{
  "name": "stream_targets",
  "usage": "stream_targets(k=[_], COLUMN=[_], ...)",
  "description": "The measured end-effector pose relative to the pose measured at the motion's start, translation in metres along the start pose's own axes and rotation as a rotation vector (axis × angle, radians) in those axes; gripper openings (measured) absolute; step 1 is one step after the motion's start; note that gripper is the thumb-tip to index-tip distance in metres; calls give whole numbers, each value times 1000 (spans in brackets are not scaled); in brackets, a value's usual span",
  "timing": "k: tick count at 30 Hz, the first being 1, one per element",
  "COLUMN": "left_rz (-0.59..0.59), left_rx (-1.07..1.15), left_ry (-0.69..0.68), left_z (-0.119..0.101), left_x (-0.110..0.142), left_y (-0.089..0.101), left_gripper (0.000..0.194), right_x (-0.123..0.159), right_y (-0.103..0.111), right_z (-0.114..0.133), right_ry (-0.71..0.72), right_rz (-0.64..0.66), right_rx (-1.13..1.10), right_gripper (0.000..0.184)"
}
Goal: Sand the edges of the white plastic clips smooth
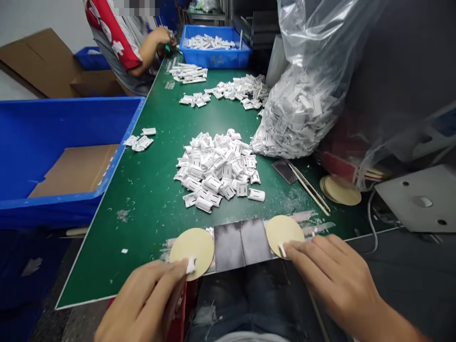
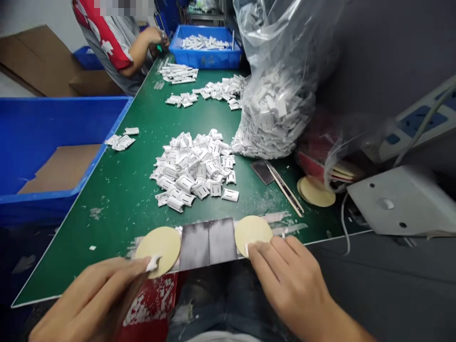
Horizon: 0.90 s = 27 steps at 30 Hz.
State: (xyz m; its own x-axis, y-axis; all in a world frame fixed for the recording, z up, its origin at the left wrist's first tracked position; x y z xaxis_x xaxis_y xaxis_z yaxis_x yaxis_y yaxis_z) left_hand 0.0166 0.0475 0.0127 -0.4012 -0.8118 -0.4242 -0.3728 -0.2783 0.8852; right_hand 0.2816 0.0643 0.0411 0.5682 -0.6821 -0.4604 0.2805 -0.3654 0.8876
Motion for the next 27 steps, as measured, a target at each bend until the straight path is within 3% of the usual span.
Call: stream_targets(k=[3,7,10,14,16,19,22,27], left_rz=[-52,-22,-54,-8,-81,-143,-97,-38], left_rx=[-57,-26,-59,56,85,153,149,66], left_ry=[48,5,48,-19,20,64,56,18], left_z=[4,4,7,-16,-29,-45,-52,-50], left_x=[-1,-7,-4,2,-5,-30,-50,-51], left_y=[2,-1,5,7,7,-6,-23,-31], left_gripper=[15,18,11,14,14,12,12,15], right_x=[-3,-3,3,5,-4,-28,-42,-41], right_y=[-2,-4,2,13,13,3,-12,-17], right_z=[-3,-6,-5,14,26,36,42,42], right_ry=[-14,-10,-38,-29,-11,-21,18,43], right_rz=[3,15,1,15,-12,-81,-81,-73], right_rx=[32,-19,2,-136,-179,-110,-79,-28], right_gripper=[15,17,18,30,33,23,26,28])
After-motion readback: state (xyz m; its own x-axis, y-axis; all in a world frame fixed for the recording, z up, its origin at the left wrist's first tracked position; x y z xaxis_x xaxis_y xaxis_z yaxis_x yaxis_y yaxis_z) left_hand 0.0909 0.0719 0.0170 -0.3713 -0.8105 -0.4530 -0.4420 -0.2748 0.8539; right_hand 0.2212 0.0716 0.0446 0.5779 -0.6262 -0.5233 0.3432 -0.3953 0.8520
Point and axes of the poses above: each hand's wrist, its own x-axis away from the middle knuckle, its own y-axis out of the back of the hand, z = x × y, the point moved 6 cm from there along -x, towards the middle knuckle, and after that the axes turned 2 degrees about -y, right-handed, at the moved point
